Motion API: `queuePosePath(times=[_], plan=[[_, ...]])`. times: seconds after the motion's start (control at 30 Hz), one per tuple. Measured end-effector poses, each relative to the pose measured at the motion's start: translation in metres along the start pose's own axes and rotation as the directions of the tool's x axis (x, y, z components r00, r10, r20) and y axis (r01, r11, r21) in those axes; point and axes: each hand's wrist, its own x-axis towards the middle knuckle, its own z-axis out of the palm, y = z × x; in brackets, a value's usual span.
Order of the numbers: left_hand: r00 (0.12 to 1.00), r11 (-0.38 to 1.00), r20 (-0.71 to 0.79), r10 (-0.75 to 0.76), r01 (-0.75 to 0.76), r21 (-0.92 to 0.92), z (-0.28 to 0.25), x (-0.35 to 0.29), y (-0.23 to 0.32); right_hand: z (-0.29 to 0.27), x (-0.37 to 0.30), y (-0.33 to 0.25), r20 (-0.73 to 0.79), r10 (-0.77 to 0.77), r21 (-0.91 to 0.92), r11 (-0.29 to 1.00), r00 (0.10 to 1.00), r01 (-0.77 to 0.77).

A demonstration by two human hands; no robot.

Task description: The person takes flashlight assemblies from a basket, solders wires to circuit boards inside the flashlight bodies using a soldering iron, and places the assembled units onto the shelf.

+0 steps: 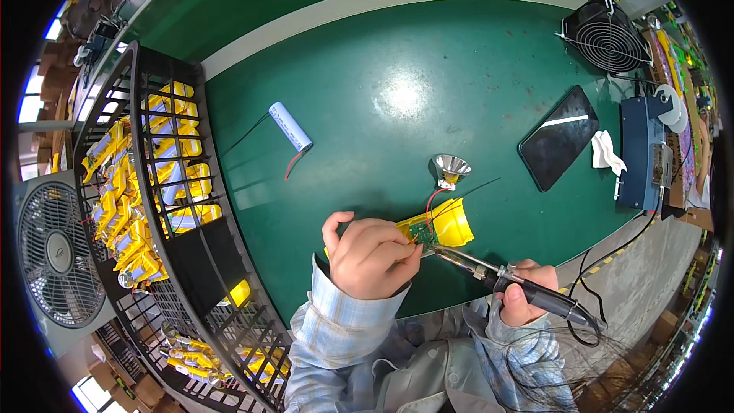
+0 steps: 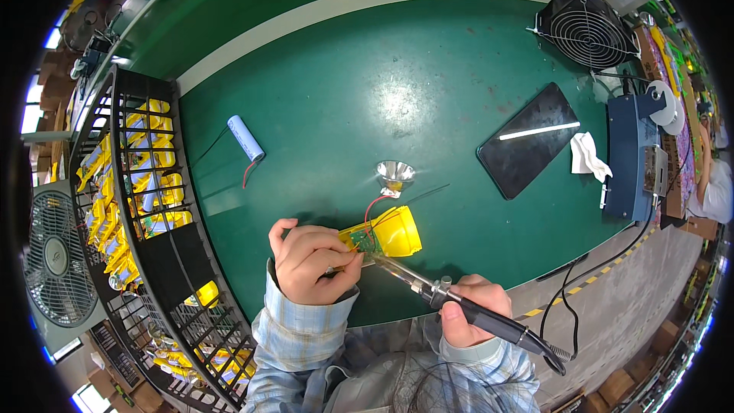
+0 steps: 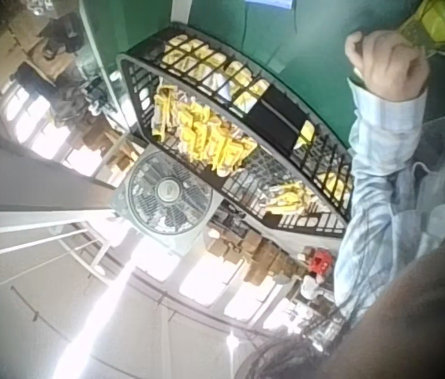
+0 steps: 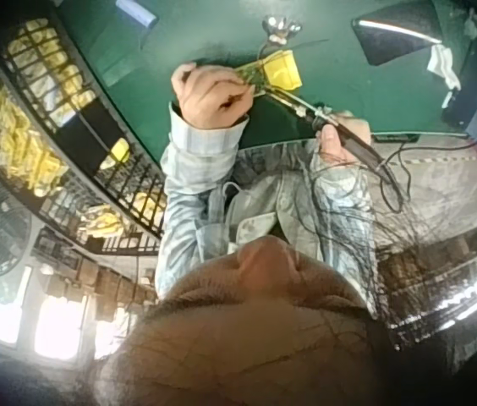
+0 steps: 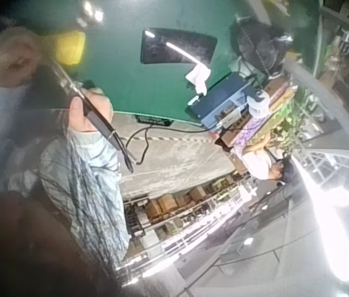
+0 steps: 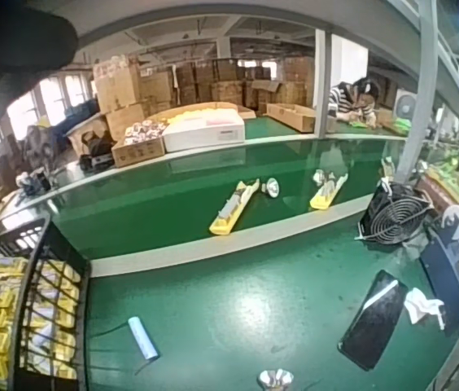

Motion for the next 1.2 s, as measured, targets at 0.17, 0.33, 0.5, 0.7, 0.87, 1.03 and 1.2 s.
queuePosePath(times=[0.17, 0.33, 0.5, 0.7, 0.87, 1.03, 1.2], plan=[[1.0, 0.999, -0.012, 0.022, -0.023, -0.024, 0.001, 0.001, -0.001, -0.003, 0.0, 0.0, 0.002, 0.016, 0.001, 1.0, 1.0, -0.016], [1.0, 0.999, -0.026, 0.016, -0.016, -0.028, 0.002, -0.001, -0.002, -0.011, -0.003, 0.006, 0.058, -0.042, 0.054, 0.998, 0.997, 0.039], [0.999, 0.999, -0.026, 0.031, -0.031, -0.013, 0.002, 0.001, -0.001, -0.011, -0.001, 0.004, 0.055, -0.025, 0.086, 0.996, 0.998, 0.02], [0.999, 0.999, -0.037, 0.035, -0.035, -0.005, 0.003, 0.001, -0.003, -0.004, 0.002, 0.001, 0.069, -0.025, -0.017, 1.0, 0.997, 0.026], [0.999, 0.999, -0.038, 0.036, -0.037, -0.012, 0.004, -0.001, -0.003, -0.001, 0.001, 0.0, 0.051, 0.016, -0.057, 0.998, 0.999, -0.013], [0.999, 0.999, -0.034, 0.032, -0.033, -0.014, 0.004, -0.001, -0.003, -0.009, -0.004, 0.014, 0.069, -0.087, 0.012, 0.996, 0.994, 0.086], [0.999, 1.0, -0.021, 0.027, -0.027, -0.015, 0.004, 0.0, -0.002, -0.007, 0.004, 0.005, 0.108, -0.105, -0.051, 0.992, 0.989, 0.111]])
